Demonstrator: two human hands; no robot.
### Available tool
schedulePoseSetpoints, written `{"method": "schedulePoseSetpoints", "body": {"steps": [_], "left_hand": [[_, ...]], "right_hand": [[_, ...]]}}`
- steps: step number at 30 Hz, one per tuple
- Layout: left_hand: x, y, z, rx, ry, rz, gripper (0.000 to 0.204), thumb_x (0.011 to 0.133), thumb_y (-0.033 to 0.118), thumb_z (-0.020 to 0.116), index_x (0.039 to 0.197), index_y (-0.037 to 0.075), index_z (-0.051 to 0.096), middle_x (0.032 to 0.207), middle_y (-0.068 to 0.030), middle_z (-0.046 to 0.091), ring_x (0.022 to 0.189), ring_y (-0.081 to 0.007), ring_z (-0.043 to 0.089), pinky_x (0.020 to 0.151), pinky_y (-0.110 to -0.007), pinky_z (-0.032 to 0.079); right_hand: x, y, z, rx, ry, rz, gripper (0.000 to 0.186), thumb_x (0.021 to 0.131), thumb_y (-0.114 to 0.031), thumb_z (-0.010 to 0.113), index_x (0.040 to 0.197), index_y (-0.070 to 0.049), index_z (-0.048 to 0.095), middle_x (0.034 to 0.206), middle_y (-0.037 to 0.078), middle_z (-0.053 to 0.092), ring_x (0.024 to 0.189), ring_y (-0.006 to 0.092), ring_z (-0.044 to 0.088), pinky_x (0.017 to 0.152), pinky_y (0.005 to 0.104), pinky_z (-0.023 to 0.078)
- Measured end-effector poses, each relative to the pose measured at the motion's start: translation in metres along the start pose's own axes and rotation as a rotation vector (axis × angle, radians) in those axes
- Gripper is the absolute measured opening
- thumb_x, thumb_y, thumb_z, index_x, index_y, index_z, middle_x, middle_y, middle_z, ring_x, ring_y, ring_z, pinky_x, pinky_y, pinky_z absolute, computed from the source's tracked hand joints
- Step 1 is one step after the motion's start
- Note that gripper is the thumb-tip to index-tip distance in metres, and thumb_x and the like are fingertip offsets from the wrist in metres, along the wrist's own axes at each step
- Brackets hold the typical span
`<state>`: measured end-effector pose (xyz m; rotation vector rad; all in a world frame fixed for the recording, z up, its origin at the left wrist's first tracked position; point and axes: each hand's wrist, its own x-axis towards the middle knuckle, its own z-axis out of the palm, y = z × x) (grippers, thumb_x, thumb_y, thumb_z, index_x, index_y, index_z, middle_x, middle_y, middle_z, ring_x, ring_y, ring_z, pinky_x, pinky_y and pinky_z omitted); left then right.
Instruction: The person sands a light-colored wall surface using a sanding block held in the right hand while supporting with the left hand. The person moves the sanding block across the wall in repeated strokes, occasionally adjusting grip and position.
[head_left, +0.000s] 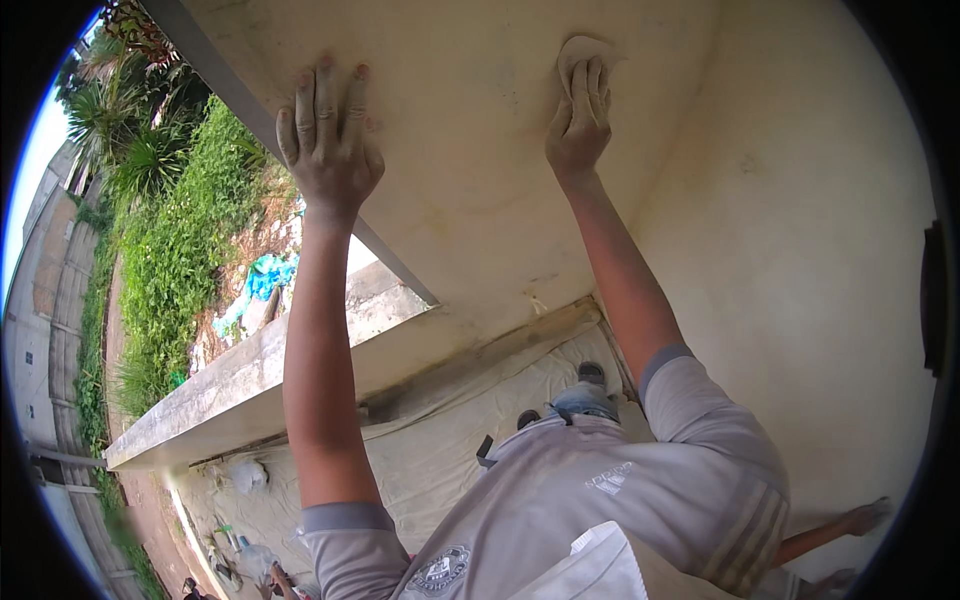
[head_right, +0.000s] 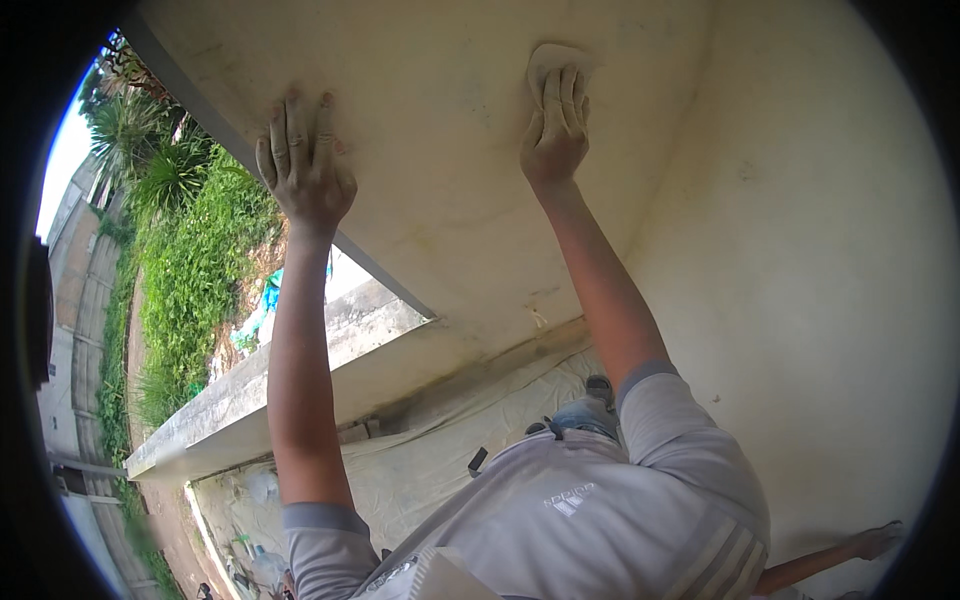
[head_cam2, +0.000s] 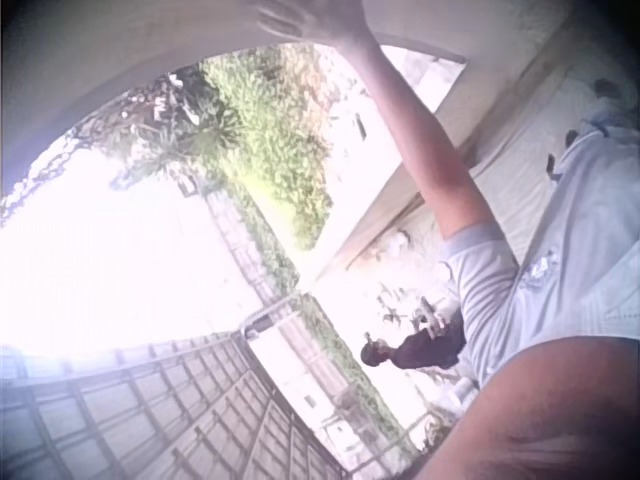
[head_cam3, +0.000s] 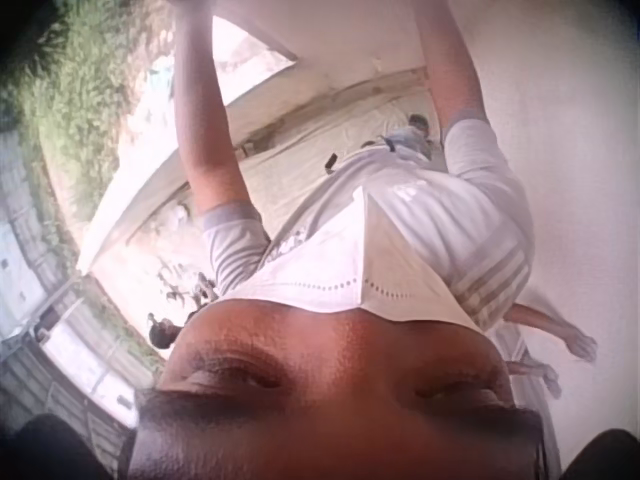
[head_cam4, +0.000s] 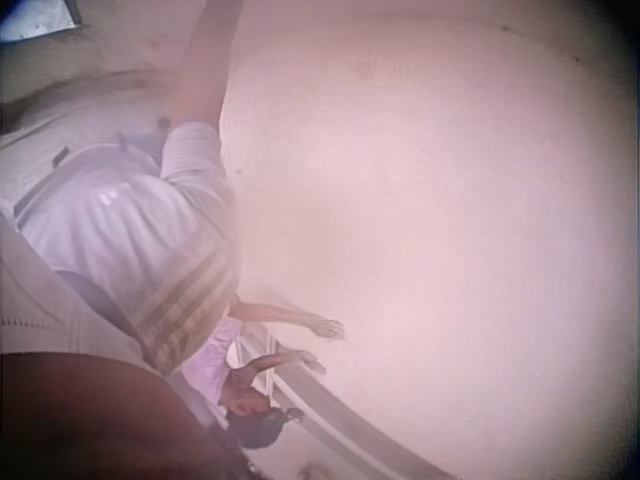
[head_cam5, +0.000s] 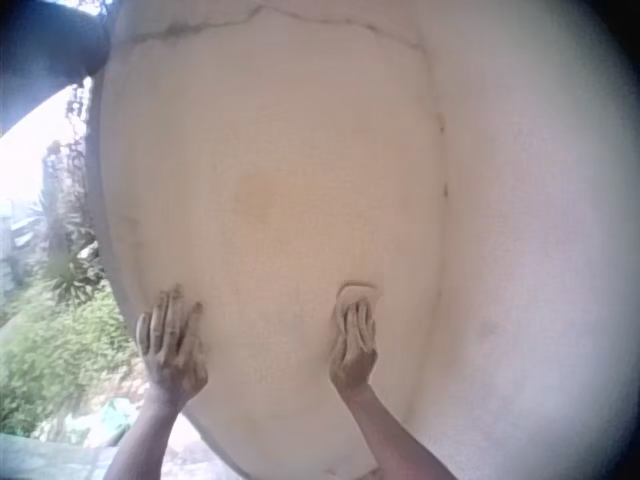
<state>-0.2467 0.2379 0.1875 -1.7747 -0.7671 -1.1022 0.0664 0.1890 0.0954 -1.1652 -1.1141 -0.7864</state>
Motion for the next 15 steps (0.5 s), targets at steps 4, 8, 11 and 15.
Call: {"method": "schedulePoseSetpoints", "body": {"steps": [4,8,11,15], "left_hand": [[0.005,0.004,0.001,-0.018,-0.011,0.027,0.060,0.101,0.024,0.051,0.158,0.028,0.068,0.173,-0.0099,0.053,0.161,-0.0282,0.046,0.132,-0.049,0.024],[-0.006,0.004,0.005,0.008,-0.006,0.024,0.057,0.103,0.026,0.050,0.158,0.024,0.068,0.174,-0.0128,0.052,0.161,-0.0307,0.046,0.132,-0.050,0.025],[-0.001,0.003,-0.001,0.056,-0.007,0.023,0.055,0.107,0.028,0.048,0.157,0.018,0.068,0.174,-0.0165,0.051,0.162,-0.0343,0.045,0.132,-0.053,0.026],[0.003,0.004,0.004,0.080,-0.011,0.035,0.056,0.107,0.028,0.049,0.159,0.017,0.066,0.174,-0.0178,0.050,0.163,-0.0359,0.043,0.134,-0.053,0.023]], "right_hand": [[-0.042,-0.045,0.023,0.074,-0.084,-0.171,0.054,0.100,-0.008,0.060,0.152,0.003,0.066,0.161,0.028,0.060,0.153,0.0477,0.055,0.126,0.0613,0.043],[-0.089,0.024,-0.012,0.042,-0.405,-0.495,0.048,0.101,-0.008,0.063,0.148,-0.004,0.072,0.159,0.021,0.065,0.150,0.0408,0.060,0.126,0.0603,0.044],[-0.022,0.034,-0.009,-0.035,-0.156,-0.340,0.048,0.101,-0.007,0.063,0.148,-0.004,0.073,0.160,0.020,0.065,0.150,0.0398,0.060,0.126,0.0589,0.044],[0.019,-0.020,0.019,0.132,-0.040,-0.249,0.046,0.102,-0.006,0.062,0.146,-0.005,0.074,0.160,0.020,0.064,0.153,0.0386,0.057,0.126,0.0585,0.044]]}}
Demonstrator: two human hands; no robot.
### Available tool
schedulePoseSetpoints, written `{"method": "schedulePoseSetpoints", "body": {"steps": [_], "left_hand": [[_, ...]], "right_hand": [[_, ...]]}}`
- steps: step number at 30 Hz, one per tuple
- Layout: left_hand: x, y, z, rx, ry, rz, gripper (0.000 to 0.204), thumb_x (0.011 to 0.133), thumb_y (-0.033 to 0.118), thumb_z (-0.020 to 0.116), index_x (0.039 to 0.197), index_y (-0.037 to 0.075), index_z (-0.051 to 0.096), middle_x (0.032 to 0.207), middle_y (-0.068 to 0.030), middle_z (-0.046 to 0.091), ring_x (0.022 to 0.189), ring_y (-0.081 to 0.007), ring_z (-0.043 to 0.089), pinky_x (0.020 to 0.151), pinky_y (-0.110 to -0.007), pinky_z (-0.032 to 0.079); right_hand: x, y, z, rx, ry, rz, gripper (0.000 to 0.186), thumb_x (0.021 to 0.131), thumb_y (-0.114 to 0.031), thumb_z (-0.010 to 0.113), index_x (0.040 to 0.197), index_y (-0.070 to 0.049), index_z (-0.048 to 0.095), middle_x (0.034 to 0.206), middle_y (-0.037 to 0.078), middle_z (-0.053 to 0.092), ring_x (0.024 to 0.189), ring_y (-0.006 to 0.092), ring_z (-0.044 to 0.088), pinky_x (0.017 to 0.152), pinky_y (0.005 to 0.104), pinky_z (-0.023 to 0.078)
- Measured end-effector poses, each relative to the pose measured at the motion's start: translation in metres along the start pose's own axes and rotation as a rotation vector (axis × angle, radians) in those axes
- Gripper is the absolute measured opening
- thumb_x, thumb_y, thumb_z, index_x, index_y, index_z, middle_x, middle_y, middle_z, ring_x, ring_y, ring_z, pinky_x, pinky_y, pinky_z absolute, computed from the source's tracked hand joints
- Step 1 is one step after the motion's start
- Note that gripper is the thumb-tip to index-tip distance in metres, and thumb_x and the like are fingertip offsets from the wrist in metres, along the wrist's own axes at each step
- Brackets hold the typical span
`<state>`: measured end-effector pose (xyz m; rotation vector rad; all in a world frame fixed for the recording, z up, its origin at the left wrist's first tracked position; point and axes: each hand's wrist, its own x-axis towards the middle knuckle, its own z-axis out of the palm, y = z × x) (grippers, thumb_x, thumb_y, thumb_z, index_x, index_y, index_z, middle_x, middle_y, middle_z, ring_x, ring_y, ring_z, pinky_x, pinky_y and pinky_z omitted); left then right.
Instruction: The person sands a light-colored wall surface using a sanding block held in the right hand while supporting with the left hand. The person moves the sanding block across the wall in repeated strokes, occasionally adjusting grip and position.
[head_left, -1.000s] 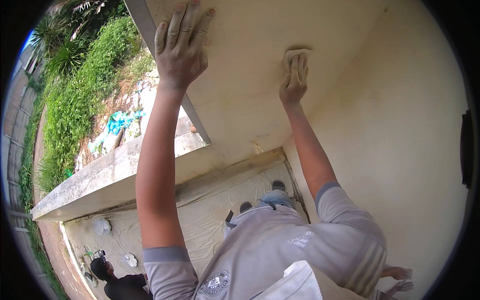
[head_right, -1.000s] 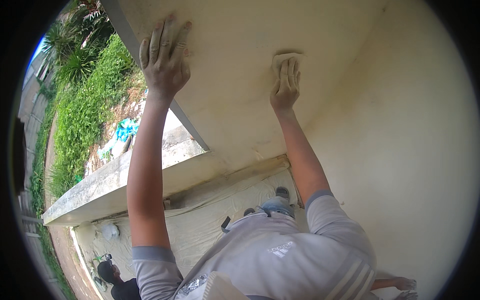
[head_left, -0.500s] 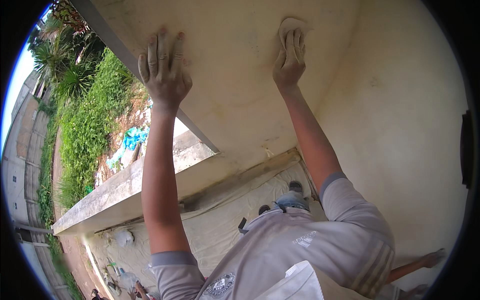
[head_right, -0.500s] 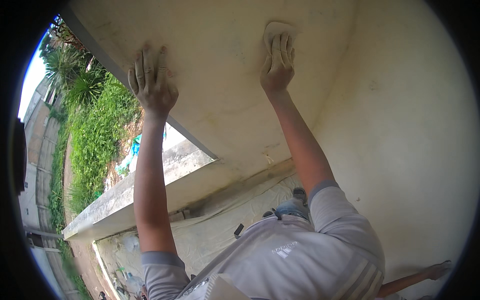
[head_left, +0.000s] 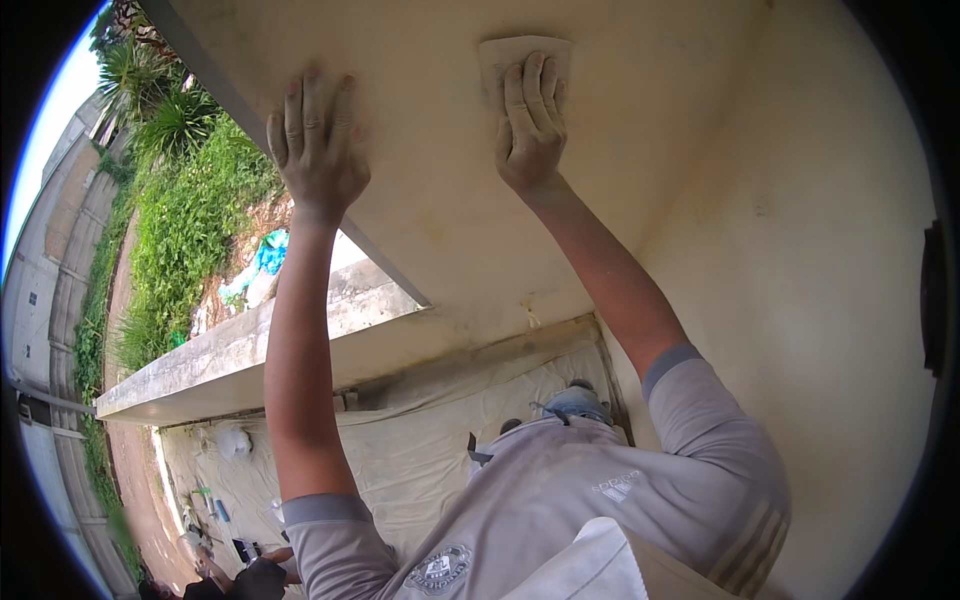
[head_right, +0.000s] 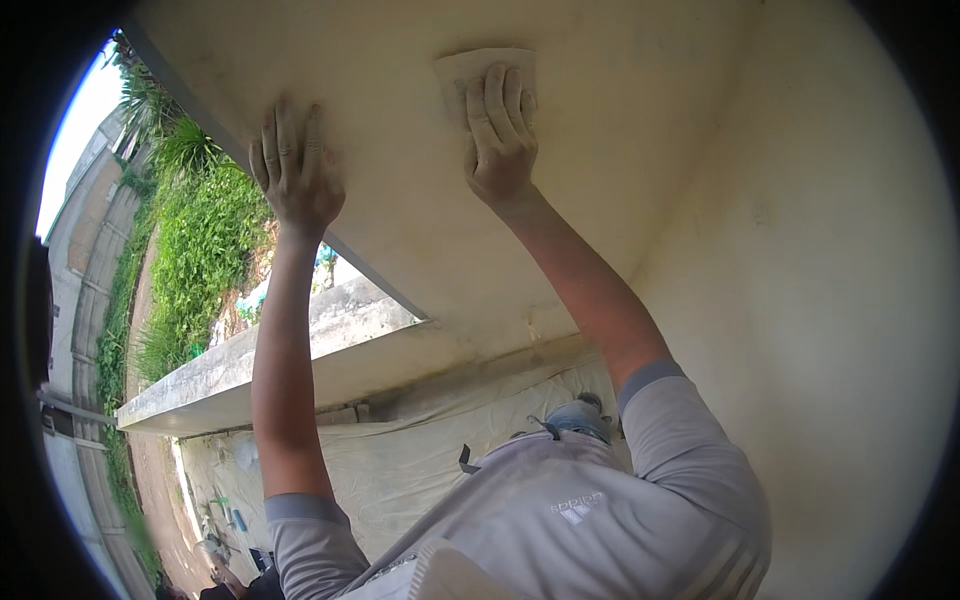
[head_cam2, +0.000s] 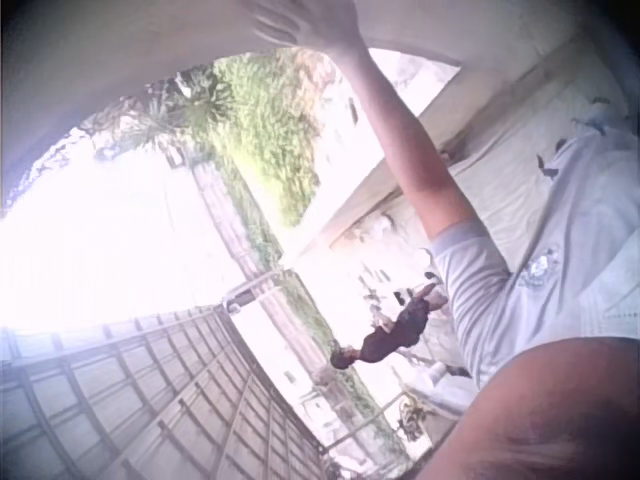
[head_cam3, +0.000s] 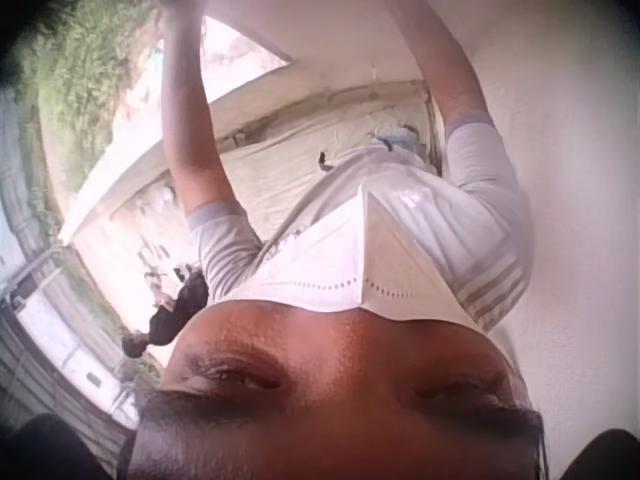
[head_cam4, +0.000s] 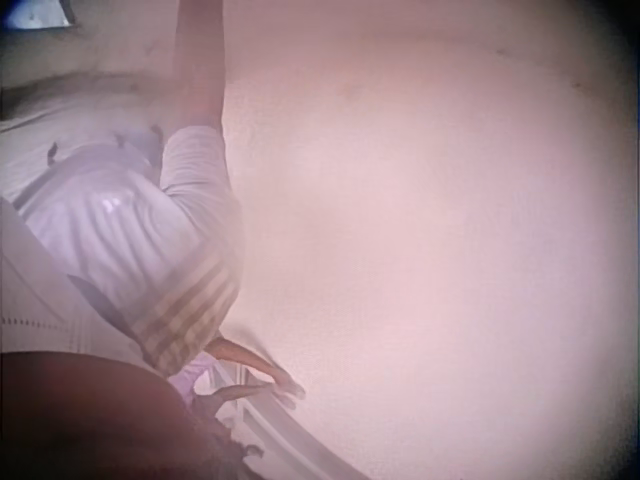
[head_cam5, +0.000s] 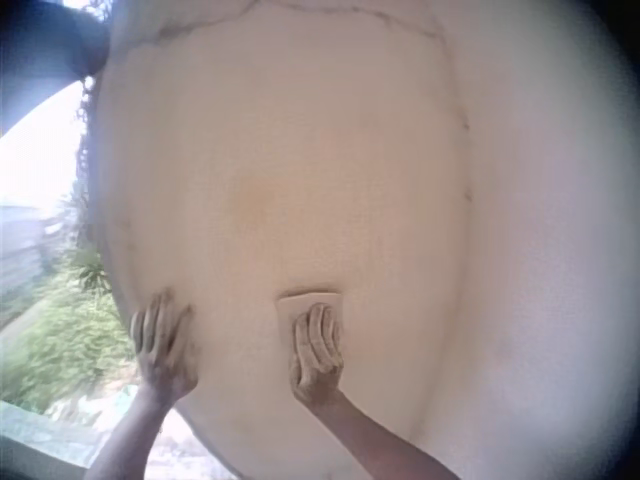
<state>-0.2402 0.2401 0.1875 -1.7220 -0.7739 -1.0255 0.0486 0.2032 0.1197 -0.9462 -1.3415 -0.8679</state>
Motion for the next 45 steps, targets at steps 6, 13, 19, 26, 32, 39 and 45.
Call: {"method": "schedulePoseSetpoints", "body": {"steps": [6,13,19,26,32,39,45], "left_hand": [[-0.010,0.000,-0.006,-0.009,-0.072,-0.021,0.059,0.107,0.027,0.050,0.163,0.014,0.061,0.177,-0.0217,0.043,0.166,-0.0405,0.036,0.137,-0.057,0.017],[0.000,0.021,-0.008,0.095,-0.141,-0.093,0.064,0.107,0.027,0.052,0.168,0.006,0.051,0.179,-0.0289,0.034,0.168,-0.0483,0.026,0.137,-0.061,0.015],[0.028,0.054,-0.019,-0.017,-0.132,-0.183,0.068,0.111,0.032,0.050,0.170,0.000,0.043,0.177,-0.0399,0.025,0.166,-0.0608,0.018,0.134,-0.068,0.019],[0.072,0.226,0.056,-0.075,-0.134,-0.227,0.075,0.111,0.041,0.052,0.172,0.000,0.038,0.174,-0.0503,0.013,0.162,-0.0724,0.009,0.128,-0.079,0.016],[0.007,0.314,0.075,-0.130,-0.282,0.336,0.050,0.109,0.034,0.060,0.159,0.035,0.064,0.179,-0.0074,0.043,0.169,-0.0343,0.029,0.135,-0.056,0.021],[0.003,0.154,0.030,0.090,-0.117,-0.443,0.066,0.113,0.046,0.048,0.171,0.014,0.046,0.182,-0.0279,0.026,0.169,-0.0513,0.017,0.135,-0.066,0.014],[-0.032,0.171,0.013,-0.086,-0.094,-1.086,0.094,0.116,0.050,0.041,0.175,-0.008,-0.003,0.170,-0.0560,-0.013,0.163,-0.0704,-0.001,0.131,-0.075,0.009]], "right_hand": [[-0.066,0.053,-0.037,-0.037,-0.304,-0.316,0.047,0.100,-0.005,0.061,0.146,-0.006,0.074,0.161,0.018,0.064,0.153,0.0377,0.057,0.124,0.0603,0.044],[0.064,0.033,-0.009,0.038,-0.101,-0.200,0.046,0.102,-0.008,0.063,0.147,-0.011,0.074,0.162,0.009,0.065,0.152,0.0319,0.059,0.124,0.0581,0.045],[-0.102,0.070,-0.064,0.354,-0.655,-0.339,0.050,0.098,-0.007,0.067,0.147,-0.006,0.073,0.161,0.013,0.065,0.154,0.0300,0.057,0.128,0.0548,0.043],[-0.278,0.060,-0.192,0.578,-1.095,0.445,0.037,0.103,-0.011,0.063,0.137,-0.002,0.075,0.145,0.020,0.074,0.132,0.0375,0.072,0.112,0.0487,0.058],[-0.351,0.051,-0.268,0.552,-1.169,0.760,0.029,0.107,-0.016,0.062,0.127,-0.002,0.078,0.119,0.026,0.080,0.110,0.0445,0.077,0.096,0.0522,0.061],[-0.390,0.100,-0.294,0.287,-1.182,0.894,0.030,0.107,-0.019,0.061,0.121,0.000,0.079,0.108,0.028,0.079,0.103,0.0479,0.077,0.090,0.0532,0.060],[-0.410,0.108,-0.300,0.276,-1.122,1.016,0.029,0.107,-0.021,0.059,0.109,0.003,0.076,0.103,0.030,0.078,0.099,0.0505,0.075,0.087,0.0556,0.057]]}}
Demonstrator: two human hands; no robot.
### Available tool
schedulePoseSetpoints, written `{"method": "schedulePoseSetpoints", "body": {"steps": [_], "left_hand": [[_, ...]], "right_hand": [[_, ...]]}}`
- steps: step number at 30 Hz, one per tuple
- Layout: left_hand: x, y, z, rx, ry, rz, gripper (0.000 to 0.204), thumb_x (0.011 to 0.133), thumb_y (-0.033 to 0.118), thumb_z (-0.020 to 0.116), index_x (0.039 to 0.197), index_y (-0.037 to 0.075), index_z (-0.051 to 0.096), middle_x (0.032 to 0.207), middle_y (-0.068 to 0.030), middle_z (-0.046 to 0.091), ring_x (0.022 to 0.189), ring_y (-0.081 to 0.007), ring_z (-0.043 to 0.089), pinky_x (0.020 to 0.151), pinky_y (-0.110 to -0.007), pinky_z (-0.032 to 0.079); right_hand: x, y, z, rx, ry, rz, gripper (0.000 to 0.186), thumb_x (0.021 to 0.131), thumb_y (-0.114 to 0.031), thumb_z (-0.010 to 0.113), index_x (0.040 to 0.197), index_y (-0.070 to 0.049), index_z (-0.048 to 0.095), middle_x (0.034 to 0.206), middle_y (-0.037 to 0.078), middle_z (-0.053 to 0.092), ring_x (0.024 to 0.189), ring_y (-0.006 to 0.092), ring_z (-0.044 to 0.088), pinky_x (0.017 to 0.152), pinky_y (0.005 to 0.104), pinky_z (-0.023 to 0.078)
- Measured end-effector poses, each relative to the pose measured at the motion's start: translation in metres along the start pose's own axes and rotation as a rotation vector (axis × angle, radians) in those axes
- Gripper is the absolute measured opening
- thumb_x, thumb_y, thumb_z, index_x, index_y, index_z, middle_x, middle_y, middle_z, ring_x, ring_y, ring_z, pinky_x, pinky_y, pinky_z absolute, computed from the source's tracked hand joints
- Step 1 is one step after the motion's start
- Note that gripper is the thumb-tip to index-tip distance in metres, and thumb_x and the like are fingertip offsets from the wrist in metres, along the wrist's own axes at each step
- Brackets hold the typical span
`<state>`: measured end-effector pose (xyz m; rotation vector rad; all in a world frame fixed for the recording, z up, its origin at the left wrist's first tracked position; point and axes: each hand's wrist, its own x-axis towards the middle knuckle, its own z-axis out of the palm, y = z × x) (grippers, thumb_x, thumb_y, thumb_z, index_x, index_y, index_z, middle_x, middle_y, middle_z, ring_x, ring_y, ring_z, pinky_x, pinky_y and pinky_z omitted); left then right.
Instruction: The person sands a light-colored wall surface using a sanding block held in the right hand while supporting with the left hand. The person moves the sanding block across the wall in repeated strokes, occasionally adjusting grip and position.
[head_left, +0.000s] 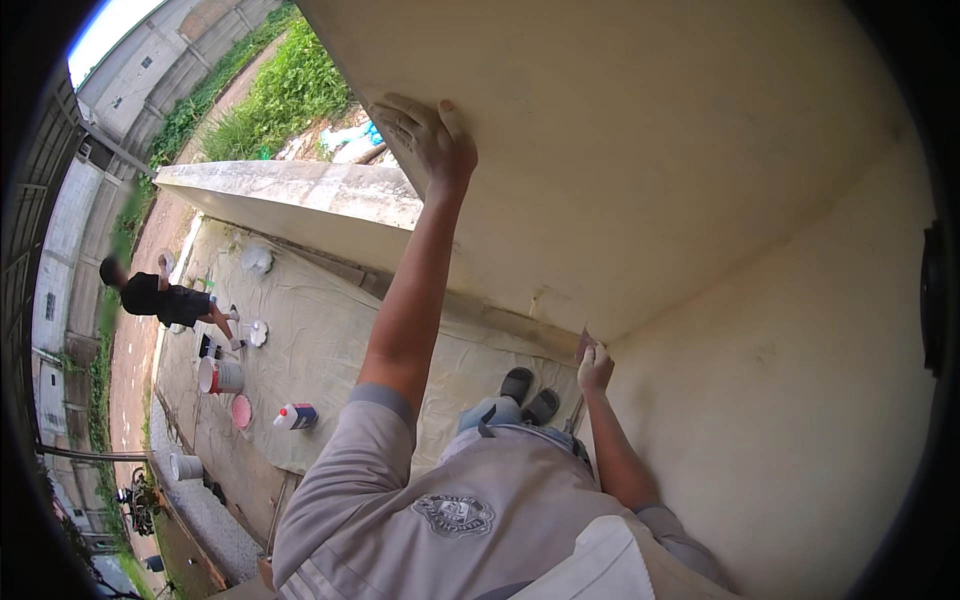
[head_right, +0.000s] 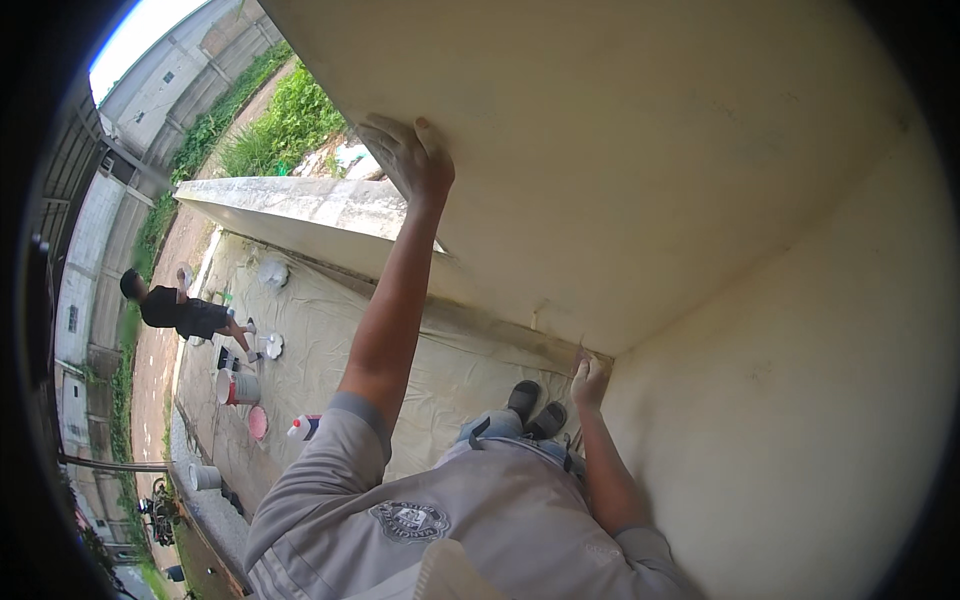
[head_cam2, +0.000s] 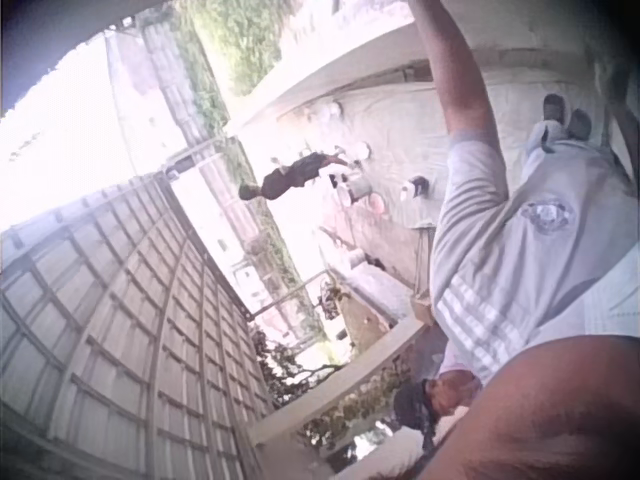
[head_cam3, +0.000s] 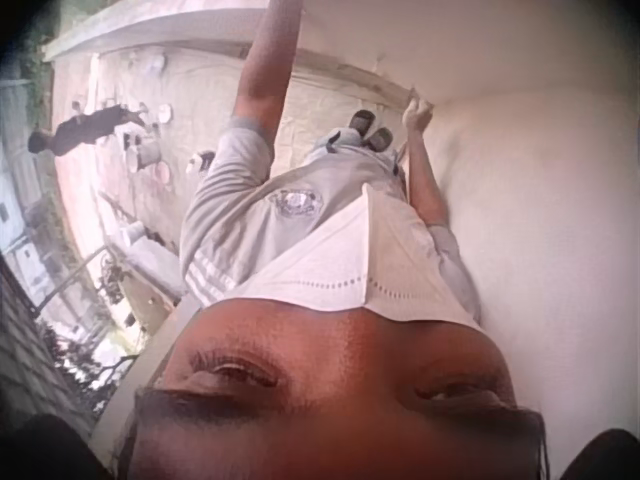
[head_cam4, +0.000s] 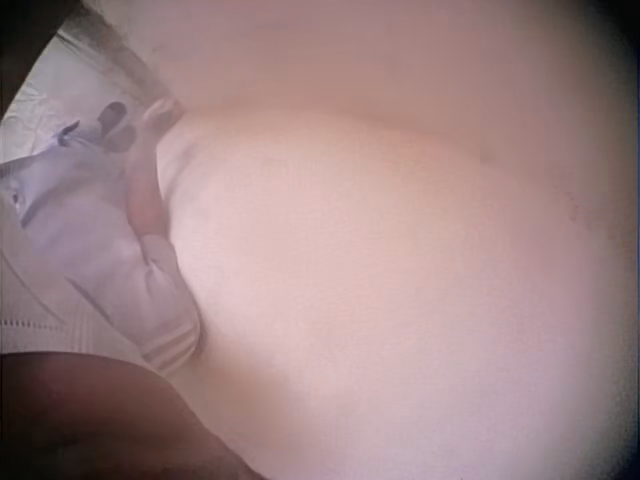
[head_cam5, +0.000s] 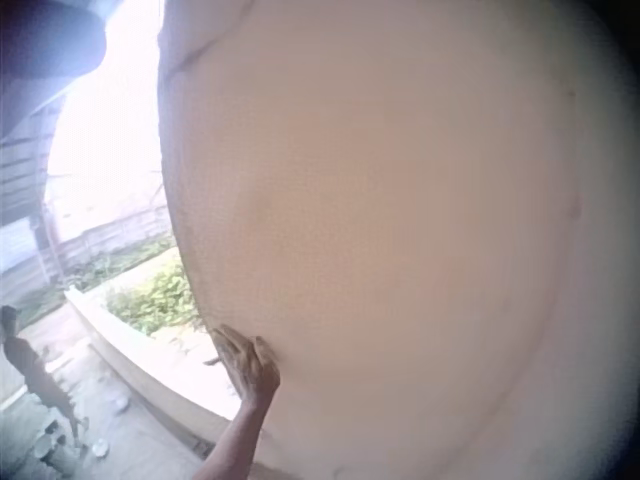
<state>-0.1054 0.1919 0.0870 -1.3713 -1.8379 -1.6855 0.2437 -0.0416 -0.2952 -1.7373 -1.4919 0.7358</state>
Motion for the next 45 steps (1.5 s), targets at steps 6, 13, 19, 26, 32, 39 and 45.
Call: {"method": "schedulePoseSetpoints", "body": {"steps": [6,13,19,26,32,39,45], "left_hand": [[-0.050,0.083,0.030,0.249,-0.243,0.963,0.074,0.106,0.052,0.067,0.172,0.028,0.045,0.180,-0.0389,0.012,0.166,-0.0639,0.008,0.131,-0.077,0.009],[-0.045,-0.047,-0.006,0.183,-0.100,0.180,0.072,0.111,0.038,0.061,0.172,0.003,0.041,0.179,-0.0404,0.017,0.167,-0.0597,0.012,0.134,-0.068,0.015],[-0.104,-0.089,-0.055,0.211,-0.467,0.112,0.060,0.110,0.028,0.062,0.160,-0.005,0.054,0.174,-0.0445,0.026,0.159,-0.0645,0.032,0.132,-0.057,0.034],[-0.200,-0.110,-0.150,-0.132,-0.863,-0.185,0.022,0.103,0.015,0.070,0.112,-0.003,0.079,0.105,-0.0243,0.079,0.098,-0.0446,0.076,0.088,-0.047,0.061],[-0.189,-0.148,-0.209,-0.235,-0.850,-0.234,0.019,0.104,0.013,0.069,0.109,-0.002,0.080,0.100,-0.0219,0.082,0.095,-0.0382,0.080,0.085,-0.043,0.061],[-0.140,-0.191,-0.246,-0.353,-0.846,-0.247,0.018,0.102,0.008,0.070,0.113,-0.004,0.079,0.107,-0.0235,0.082,0.100,-0.0389,0.081,0.090,-0.043,0.062],[-0.133,-0.250,-0.272,-0.365,-0.899,-0.235,0.020,0.102,0.007,0.069,0.115,-0.004,0.079,0.109,-0.0232,0.082,0.100,-0.0392,0.080,0.090,-0.043,0.062]], "right_hand": [[0.005,0.003,0.007,0.022,-0.001,0.009,0.025,0.104,-0.016,0.062,0.104,0.006,0.075,0.099,0.030,0.078,0.093,0.0463,0.077,0.085,0.0528,0.057],[0.016,0.009,0.001,0.753,-0.049,0.337,0.021,0.104,-0.013,0.062,0.099,0.000,0.078,0.102,0.015,0.081,0.100,0.0345,0.077,0.086,0.0478,0.056],[0.025,-0.030,-0.035,1.391,-0.111,0.698,0.049,0.112,-0.030,0.051,0.153,-0.003,0.058,0.145,0.018,0.071,0.130,0.0379,0.071,0.109,0.0586,0.060],[0.052,-0.144,-0.051,1.432,-0.173,0.575,0.041,0.107,-0.018,0.072,0.146,-0.007,0.063,0.136,0.012,0.074,0.125,0.0310,0.072,0.107,0.0499,0.060],[0.113,-0.354,-0.072,0.557,0.438,-0.642,0.044,0.116,-0.011,0.055,0.156,0.008,0.054,0.153,0.024,0.064,0.143,0.0371,0.063,0.119,0.0488,0.052],[0.233,-0.439,-0.003,-0.178,1.044,-1.009,0.056,0.116,-0.019,0.046,0.163,0.011,0.049,0.176,0.034,0.036,0.168,0.0530,0.024,0.136,0.0668,0.009],[0.234,-0.480,0.021,-0.696,0.840,-1.189,0.061,0.112,-0.024,0.057,0.167,0.000,0.051,0.178,0.027,0.039,0.167,0.0561,0.024,0.134,0.0695,0.010]]}}
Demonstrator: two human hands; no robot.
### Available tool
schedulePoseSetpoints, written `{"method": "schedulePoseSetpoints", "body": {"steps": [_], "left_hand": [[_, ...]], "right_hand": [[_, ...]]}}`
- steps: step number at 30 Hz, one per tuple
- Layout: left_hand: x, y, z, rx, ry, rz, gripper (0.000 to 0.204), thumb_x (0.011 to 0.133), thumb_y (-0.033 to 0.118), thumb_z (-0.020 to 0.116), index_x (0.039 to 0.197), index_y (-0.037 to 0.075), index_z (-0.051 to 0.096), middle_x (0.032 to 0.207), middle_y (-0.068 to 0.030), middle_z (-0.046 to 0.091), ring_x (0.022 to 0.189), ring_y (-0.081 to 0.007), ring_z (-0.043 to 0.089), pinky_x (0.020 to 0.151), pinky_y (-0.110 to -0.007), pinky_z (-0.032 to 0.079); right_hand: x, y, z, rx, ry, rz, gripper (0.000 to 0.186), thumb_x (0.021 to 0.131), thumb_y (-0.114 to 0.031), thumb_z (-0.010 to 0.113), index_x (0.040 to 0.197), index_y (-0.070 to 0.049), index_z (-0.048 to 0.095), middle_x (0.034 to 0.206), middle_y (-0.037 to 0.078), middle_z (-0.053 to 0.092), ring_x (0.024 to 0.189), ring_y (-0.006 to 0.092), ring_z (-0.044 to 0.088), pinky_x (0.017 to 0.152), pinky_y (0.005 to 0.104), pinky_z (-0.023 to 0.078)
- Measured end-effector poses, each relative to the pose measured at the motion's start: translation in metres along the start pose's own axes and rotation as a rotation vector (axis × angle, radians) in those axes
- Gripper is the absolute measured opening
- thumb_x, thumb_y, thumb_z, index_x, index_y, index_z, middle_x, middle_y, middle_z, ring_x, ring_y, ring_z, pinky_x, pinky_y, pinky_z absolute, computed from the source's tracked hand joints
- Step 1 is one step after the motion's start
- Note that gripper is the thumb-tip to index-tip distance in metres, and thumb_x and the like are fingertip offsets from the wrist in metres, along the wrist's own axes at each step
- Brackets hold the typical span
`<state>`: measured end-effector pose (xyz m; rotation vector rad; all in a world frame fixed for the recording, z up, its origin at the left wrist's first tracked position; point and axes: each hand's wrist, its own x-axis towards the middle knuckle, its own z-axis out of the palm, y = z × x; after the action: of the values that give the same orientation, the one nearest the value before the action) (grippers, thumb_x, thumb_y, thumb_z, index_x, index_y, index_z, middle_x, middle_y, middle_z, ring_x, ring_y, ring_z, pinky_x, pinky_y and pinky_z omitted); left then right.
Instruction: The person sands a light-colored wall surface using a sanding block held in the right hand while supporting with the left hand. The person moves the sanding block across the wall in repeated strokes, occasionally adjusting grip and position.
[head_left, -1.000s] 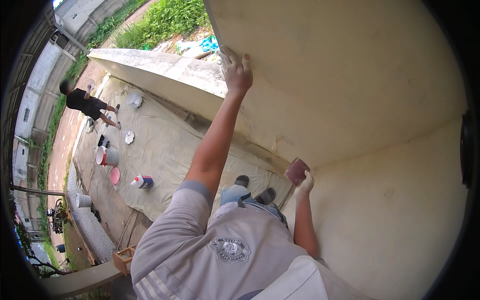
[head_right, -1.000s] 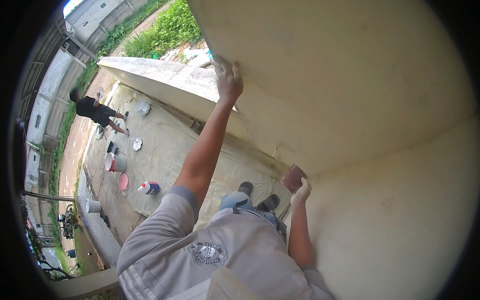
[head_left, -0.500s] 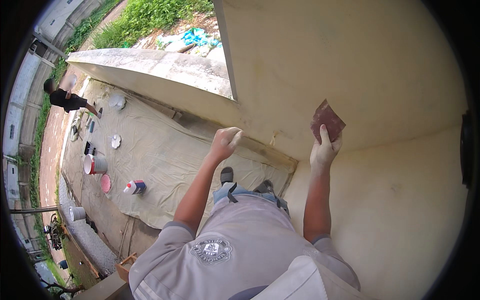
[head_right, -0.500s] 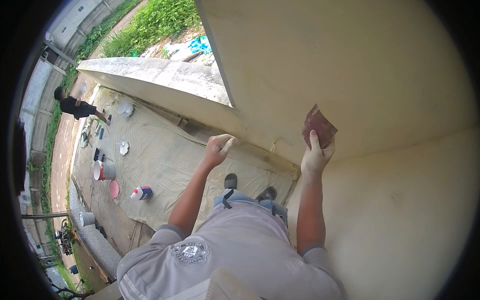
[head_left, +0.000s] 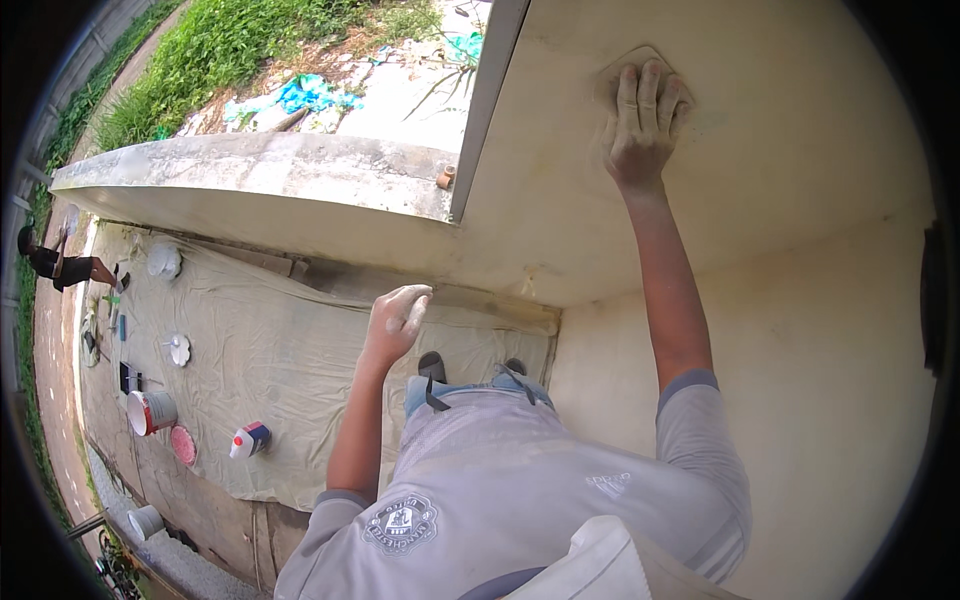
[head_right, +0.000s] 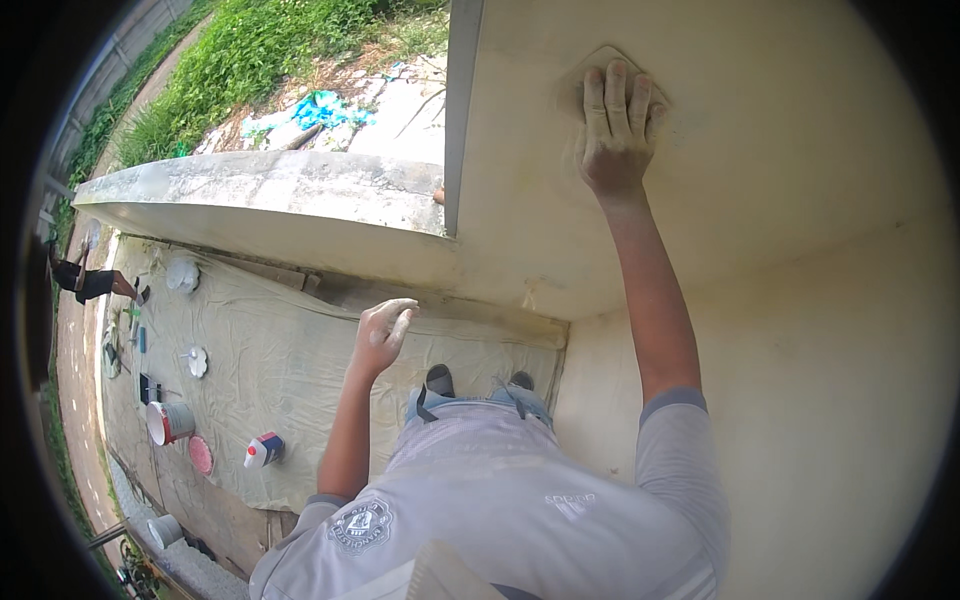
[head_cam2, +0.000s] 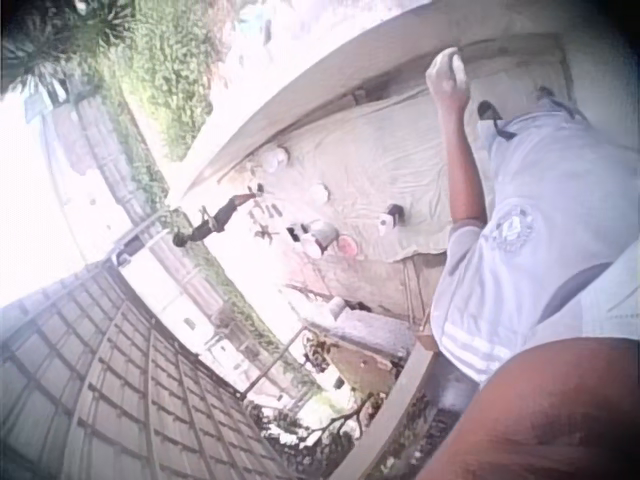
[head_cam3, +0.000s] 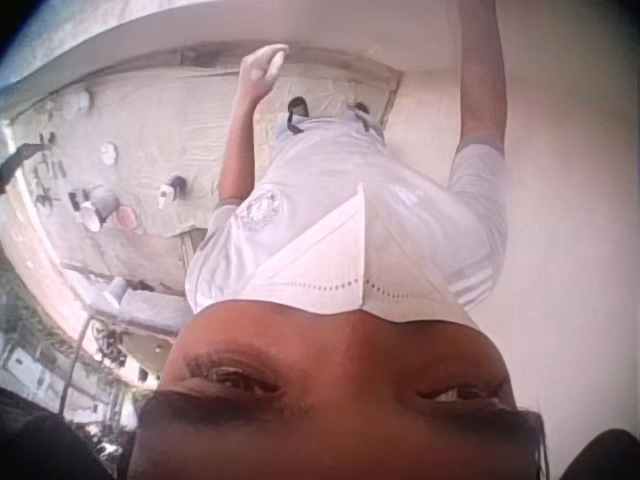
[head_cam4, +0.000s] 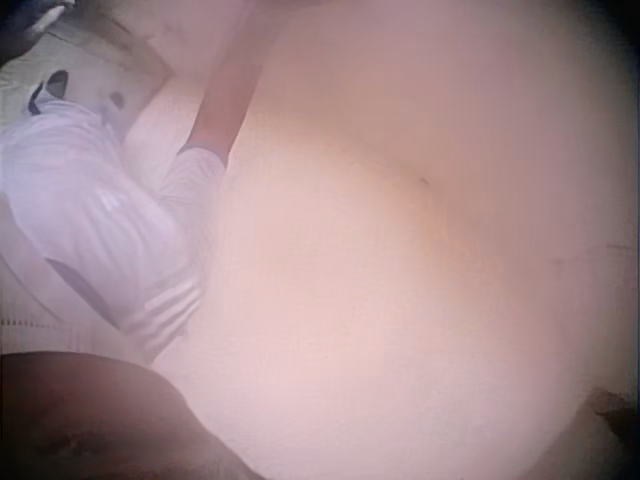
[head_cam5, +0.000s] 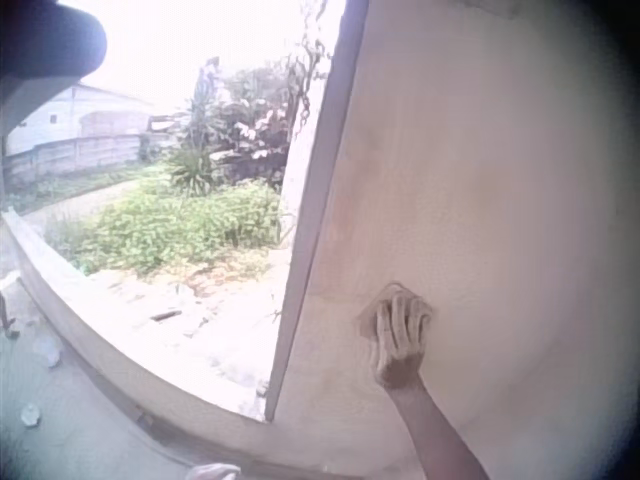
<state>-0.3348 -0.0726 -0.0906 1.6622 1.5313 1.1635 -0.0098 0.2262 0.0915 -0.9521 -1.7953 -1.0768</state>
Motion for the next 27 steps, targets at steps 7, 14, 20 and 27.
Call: {"method": "schedulePoseSetpoints", "body": {"steps": [7,14,20,27], "left_hand": [[0.017,-0.022,-0.040,-0.022,0.023,0.027,0.018,0.100,0.004,0.069,0.114,-0.003,0.079,0.107,-0.0226,0.082,0.099,-0.0392,0.080,0.090,-0.044,0.062],[0.059,0.002,-0.053,0.054,0.059,0.197,0.020,0.099,0.006,0.069,0.116,-0.001,0.077,0.109,-0.0196,0.081,0.103,-0.0392,0.077,0.094,-0.048,0.058],[0.095,0.042,-0.036,-0.019,0.066,0.389,0.025,0.096,0.005,0.070,0.120,0.002,0.077,0.112,-0.0164,0.080,0.106,-0.0376,0.076,0.098,-0.048,0.056],[0.157,0.110,-0.014,-0.059,0.180,0.674,0.027,0.094,0.005,0.075,0.120,0.004,0.077,0.117,-0.0133,0.079,0.110,-0.0342,0.075,0.097,-0.047,0.057]], "right_hand": [[0.037,-0.036,0.002,-0.021,-0.030,-0.087,0.055,0.107,-0.013,0.057,0.160,0.000,0.061,0.173,0.024,0.049,0.167,0.0491,0.033,0.135,0.0675,0.012],[0.061,-0.029,-0.015,-0.036,-0.178,-0.296,0.052,0.112,-0.019,0.057,0.158,0.005,0.060,0.172,0.027,0.050,0.163,0.0506,0.039,0.132,0.0678,0.022],[0.055,-0.002,-0.026,-0.085,-0.232,-0.521,0.051,0.113,-0.018,0.057,0.157,0.008,0.059,0.170,0.029,0.051,0.160,0.0528,0.043,0.128,0.0684,0.031],[0.059,0.010,-0.036,-0.025,-0.176,-0.411,0.052,0.109,-0.015,0.058,0.159,-0.001,0.063,0.171,0.019,0.054,0.160,0.0437,0.046,0.130,0.0636,0.032]]}}
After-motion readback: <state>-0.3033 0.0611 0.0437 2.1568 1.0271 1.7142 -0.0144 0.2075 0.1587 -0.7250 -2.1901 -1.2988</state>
